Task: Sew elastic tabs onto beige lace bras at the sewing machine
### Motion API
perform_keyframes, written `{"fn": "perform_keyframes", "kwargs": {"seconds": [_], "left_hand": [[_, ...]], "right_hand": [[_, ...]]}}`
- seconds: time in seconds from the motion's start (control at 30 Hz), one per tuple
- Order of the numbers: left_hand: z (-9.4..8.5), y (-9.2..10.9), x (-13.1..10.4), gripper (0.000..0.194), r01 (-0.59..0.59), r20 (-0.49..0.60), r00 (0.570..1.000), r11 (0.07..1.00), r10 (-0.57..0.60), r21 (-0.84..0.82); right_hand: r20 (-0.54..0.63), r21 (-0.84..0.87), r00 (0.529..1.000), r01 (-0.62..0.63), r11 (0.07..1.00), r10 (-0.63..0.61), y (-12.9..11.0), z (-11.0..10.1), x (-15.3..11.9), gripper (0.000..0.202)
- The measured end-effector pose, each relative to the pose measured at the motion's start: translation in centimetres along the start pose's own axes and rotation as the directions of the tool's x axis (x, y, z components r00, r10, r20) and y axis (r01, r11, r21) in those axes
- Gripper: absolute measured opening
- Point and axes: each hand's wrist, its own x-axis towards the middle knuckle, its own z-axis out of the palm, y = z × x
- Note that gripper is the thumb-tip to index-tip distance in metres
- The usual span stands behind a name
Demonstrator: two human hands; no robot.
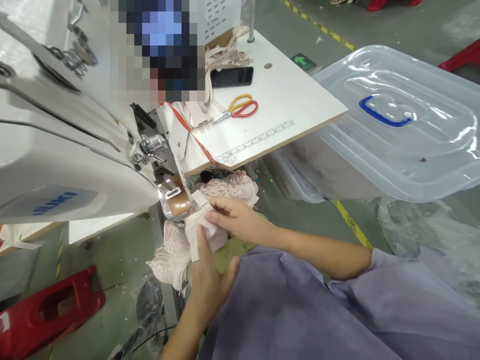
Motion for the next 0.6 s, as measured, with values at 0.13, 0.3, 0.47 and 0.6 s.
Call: {"fn": "perform_keyframes", "kwargs": {"seconds": [0.13, 0.3, 0.47, 0.6], "left_hand": [[-3.2, 0.4, -0.1, 0.04, -0.098, -0.096, 0.991, 0.992, 0.089, -0.085], [-5.0, 0.1, 2.4, 0.031, -0.195, 0.009, 0.98, 0.952, 0.199, 0.237], [-3.4, -3.9, 4.0, 0.047, 0.481, 0.325, 0.861, 0.833, -0.391, -0.274], [-2.6, -5.6, 3.8, 0.038, 0.623, 0.545, 0.774, 0.233, -0.322, -0.746]], "right_hand": [[0.117, 0.185, 0.99, -0.103, 0.977, 0.082, -0.6, -0.5, -0.6, 0.031], [0.625, -0.221, 0.78, 0.174, 0.959, 0.003, -0.1, 0.7, 0.2, 0.017], [0.458, -0.708, 0.841, 0.541, 0.454, -0.289, 3.0, 2.2, 1.0, 0.024], [0.424, -0.68, 0.776, 0.613, 0.402, -0.468, 4.6, 2.4, 1.1, 0.024]]}}
